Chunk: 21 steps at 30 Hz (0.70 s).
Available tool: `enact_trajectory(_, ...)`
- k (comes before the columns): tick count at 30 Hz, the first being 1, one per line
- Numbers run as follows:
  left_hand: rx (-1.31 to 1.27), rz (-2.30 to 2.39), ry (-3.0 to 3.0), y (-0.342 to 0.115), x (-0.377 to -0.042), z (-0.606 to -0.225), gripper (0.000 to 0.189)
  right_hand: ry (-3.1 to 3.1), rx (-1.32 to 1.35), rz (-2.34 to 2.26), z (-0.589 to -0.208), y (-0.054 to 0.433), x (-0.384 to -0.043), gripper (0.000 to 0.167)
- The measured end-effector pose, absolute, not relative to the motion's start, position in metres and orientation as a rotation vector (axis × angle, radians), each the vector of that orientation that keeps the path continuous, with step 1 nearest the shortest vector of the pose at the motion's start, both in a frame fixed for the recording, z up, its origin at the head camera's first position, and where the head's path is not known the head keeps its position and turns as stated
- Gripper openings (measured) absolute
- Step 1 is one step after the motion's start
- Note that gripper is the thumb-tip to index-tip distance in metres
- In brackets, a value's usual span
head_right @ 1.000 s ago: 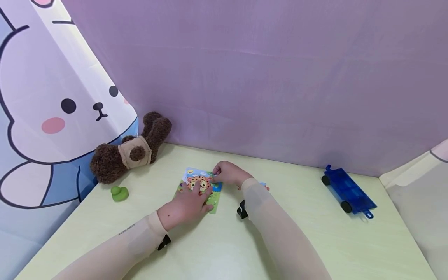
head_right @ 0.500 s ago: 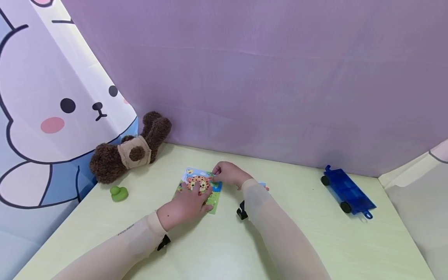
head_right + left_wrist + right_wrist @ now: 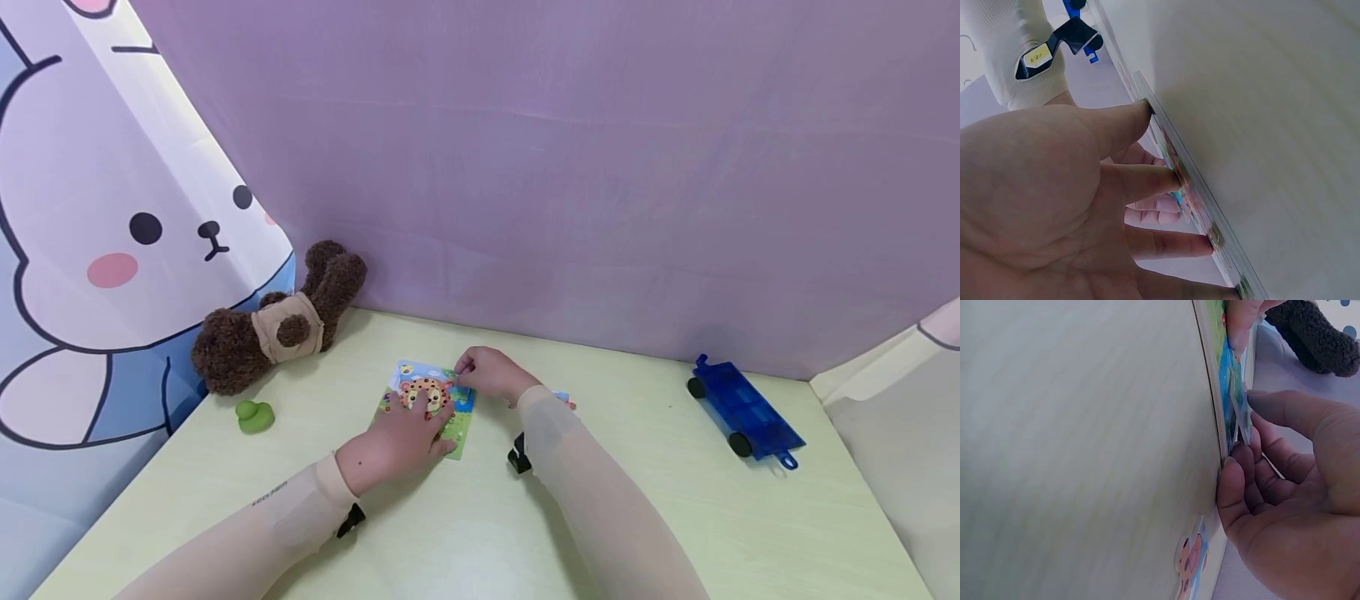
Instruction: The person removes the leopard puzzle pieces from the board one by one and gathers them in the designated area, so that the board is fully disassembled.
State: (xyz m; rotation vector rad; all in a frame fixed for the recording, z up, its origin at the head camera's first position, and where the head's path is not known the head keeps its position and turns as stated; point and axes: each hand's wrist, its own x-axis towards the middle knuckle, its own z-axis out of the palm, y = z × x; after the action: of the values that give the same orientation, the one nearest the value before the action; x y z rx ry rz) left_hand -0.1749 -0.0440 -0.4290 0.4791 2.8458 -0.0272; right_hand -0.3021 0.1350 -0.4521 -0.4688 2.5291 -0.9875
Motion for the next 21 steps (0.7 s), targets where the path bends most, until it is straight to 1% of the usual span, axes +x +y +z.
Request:
enact_trajectory(14, 0.466, -0.03, 2.831, -0.045, -0.175, -0.432, 0.069, 2.497, -0.435, -1.082, -0.452, 0.14, -0.297, 0.018)
enact_trajectory(21, 0.474, -0.019, 2.836, -0.044, -0.174, -0.43, 0.069, 2.436, -0.418, -1.138, -0.449, 0.148, -0.295, 0.013)
